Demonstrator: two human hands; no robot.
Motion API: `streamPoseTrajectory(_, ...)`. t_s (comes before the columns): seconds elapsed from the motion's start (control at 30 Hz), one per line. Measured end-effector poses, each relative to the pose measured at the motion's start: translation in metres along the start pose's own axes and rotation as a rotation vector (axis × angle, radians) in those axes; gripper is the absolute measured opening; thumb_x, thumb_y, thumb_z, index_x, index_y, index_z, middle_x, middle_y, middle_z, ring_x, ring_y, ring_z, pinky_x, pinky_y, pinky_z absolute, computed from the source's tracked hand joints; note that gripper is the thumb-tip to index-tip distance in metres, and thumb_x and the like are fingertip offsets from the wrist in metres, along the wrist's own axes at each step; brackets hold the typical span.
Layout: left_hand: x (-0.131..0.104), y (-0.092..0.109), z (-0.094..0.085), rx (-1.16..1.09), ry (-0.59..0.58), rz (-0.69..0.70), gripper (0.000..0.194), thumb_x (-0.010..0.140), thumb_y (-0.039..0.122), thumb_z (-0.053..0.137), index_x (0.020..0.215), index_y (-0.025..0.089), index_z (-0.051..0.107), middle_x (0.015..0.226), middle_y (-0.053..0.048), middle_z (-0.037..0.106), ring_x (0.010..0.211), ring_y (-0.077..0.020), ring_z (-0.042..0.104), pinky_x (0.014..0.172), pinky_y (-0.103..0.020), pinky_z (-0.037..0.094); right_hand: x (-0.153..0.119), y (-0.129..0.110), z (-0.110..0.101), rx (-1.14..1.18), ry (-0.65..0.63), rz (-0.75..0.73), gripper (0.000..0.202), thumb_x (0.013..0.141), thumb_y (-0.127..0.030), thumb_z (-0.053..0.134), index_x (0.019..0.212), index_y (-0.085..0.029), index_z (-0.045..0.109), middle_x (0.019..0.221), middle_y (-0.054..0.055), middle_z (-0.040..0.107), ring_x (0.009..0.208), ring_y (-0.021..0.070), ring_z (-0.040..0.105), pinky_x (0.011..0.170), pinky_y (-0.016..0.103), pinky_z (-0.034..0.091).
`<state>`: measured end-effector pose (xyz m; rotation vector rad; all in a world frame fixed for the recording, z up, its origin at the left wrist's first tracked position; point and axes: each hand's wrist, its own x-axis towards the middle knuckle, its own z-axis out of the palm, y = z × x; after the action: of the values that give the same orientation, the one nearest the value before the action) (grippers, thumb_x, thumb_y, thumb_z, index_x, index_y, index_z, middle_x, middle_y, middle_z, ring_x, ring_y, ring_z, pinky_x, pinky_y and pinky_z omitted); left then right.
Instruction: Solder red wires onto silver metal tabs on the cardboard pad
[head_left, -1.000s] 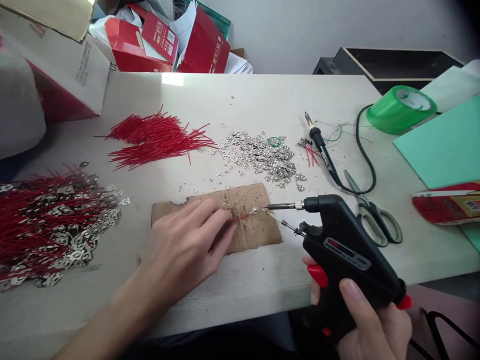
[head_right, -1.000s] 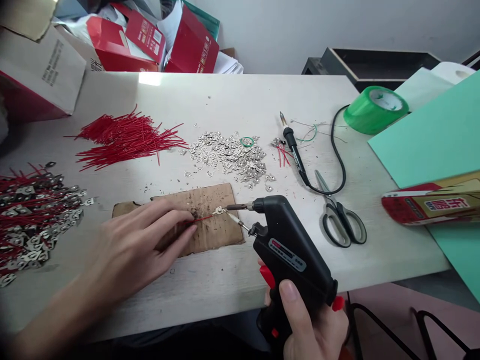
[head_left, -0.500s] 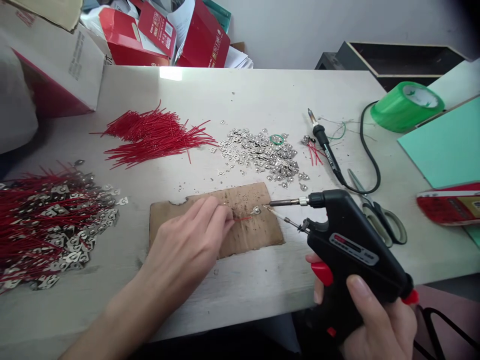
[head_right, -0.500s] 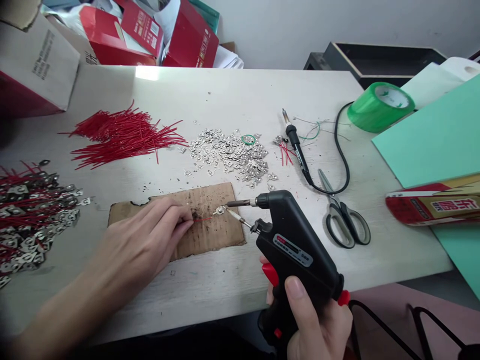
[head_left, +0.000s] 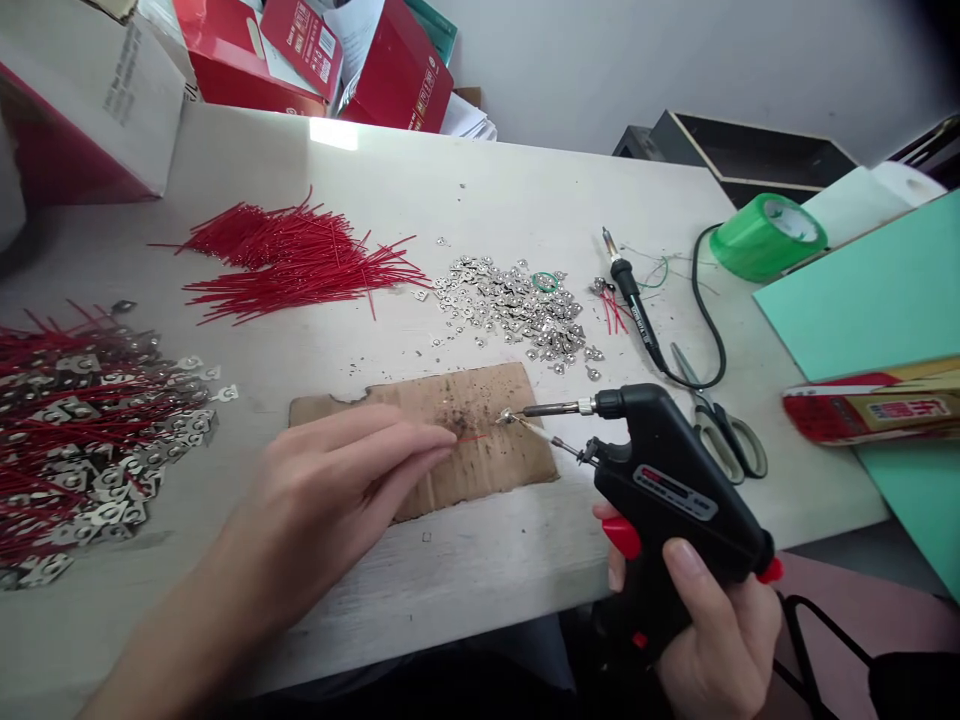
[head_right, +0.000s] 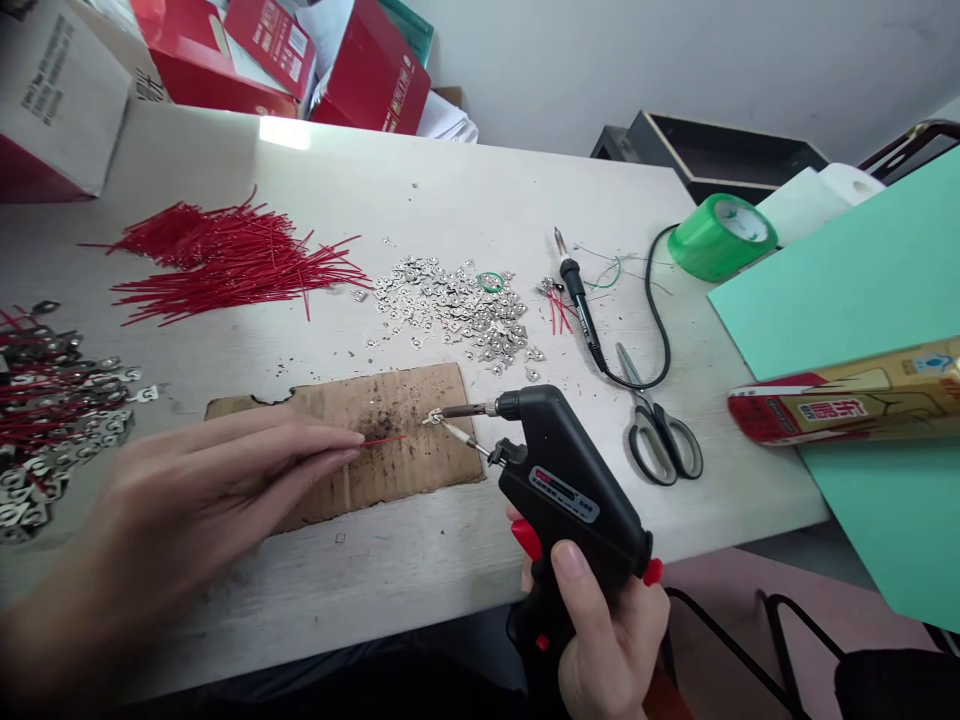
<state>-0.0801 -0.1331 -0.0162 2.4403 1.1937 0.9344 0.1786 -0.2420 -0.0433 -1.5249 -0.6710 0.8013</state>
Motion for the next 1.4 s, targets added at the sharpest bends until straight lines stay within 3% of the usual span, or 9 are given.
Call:
streamPoseTrajectory(0.1, -0.002, 0.003, 0.000, -0.002, 0.049, -0.035, 0.014, 0.100, 0.017, 0.070, 0.108, 0.027, 0.077, 0.097, 0.003, 0.080, 0.078, -0.0138, 0.074, 0.072, -0.028, 0.060, -0.003, -0.007, 0.005, -0.007, 0.048, 0.068, 0.026, 0.088, -0.043, 0.078, 0.096, -0.019, 0.085, 0.079, 0.013, 0.079, 0.064, 0.0270, 0.070, 0.048, 0.035, 0.049)
streamPoseTrajectory(0.43, 0.003, 0.016, 0.030, 0.083, 0.046, 0.009, 0.006, 0.100, 0.013, 0.067, 0.102, 0.015, 0.072, 0.096, -0.006, 0.074, 0.084, -0.0193, 0.065, 0.079, -0.036, 0.055, -0.005, -0.009, 0.008, -0.051, 0.057, 0.032, 0.030, 0.086, -0.044, 0.080, 0.091, -0.015, 0.084, 0.075, 0.009, 0.077, 0.061, 0.0230, 0.068, 0.052, 0.034, 0.050)
streamPoseTrajectory(0.63, 0.002, 0.015, 0.030, 0.123, 0.037, 0.013, 0.008, 0.100, 0.011, 0.066, 0.103, 0.014, 0.073, 0.094, -0.006, 0.073, 0.081, -0.0197, 0.063, 0.078, -0.037, 0.054, -0.004, -0.008, 0.005, -0.046, 0.024, 0.008, 0.026, 0.089, -0.042, 0.079, 0.089, -0.017, 0.085, 0.077, 0.011, 0.078, 0.063, 0.0238, 0.068, 0.055, 0.035, 0.052)
streamPoseTrajectory(0.8, 0.003, 0.014, 0.031, 0.125, 0.027, 0.011, 0.007, 0.100, 0.013, 0.067, 0.101, 0.015, 0.074, 0.092, -0.006, 0.073, 0.080, -0.0200, 0.062, 0.077, -0.037, 0.052, -0.004, -0.002, -0.001, -0.086, 0.002, 0.003, 0.029, 0.091, -0.044, 0.076, 0.097, -0.017, 0.084, 0.078, 0.013, 0.078, 0.060, 0.0256, 0.068, 0.046, 0.035, 0.049)
streamPoseTrajectory(1.0, 0.004, 0.015, 0.032, 0.142, 0.039, 0.021, 0.007, 0.100, 0.013, 0.067, 0.100, 0.013, 0.074, 0.089, -0.006, 0.073, 0.078, -0.0197, 0.062, 0.075, -0.037, 0.052, -0.002, 0.001, 0.000, -0.049, 0.012, -0.059, 0.025, 0.089, -0.039, 0.077, 0.093, -0.015, 0.084, 0.077, 0.012, 0.078, 0.060, 0.0252, 0.071, 0.044, 0.031, 0.050)
streamPoseTrajectory(1.4, 0.003, 0.014, 0.032, 0.152, 0.063, 0.015, 0.007, 0.100, 0.013, 0.066, 0.100, 0.014, 0.073, 0.089, -0.006, 0.073, 0.079, -0.0200, 0.062, 0.076, -0.037, 0.053, -0.005, -0.008, 0.008, -0.069, 0.055, 0.014, 0.032, 0.085, -0.046, 0.081, 0.088, -0.014, 0.083, 0.080, 0.012, 0.077, 0.065, 0.0238, 0.071, 0.051, 0.033, 0.053)
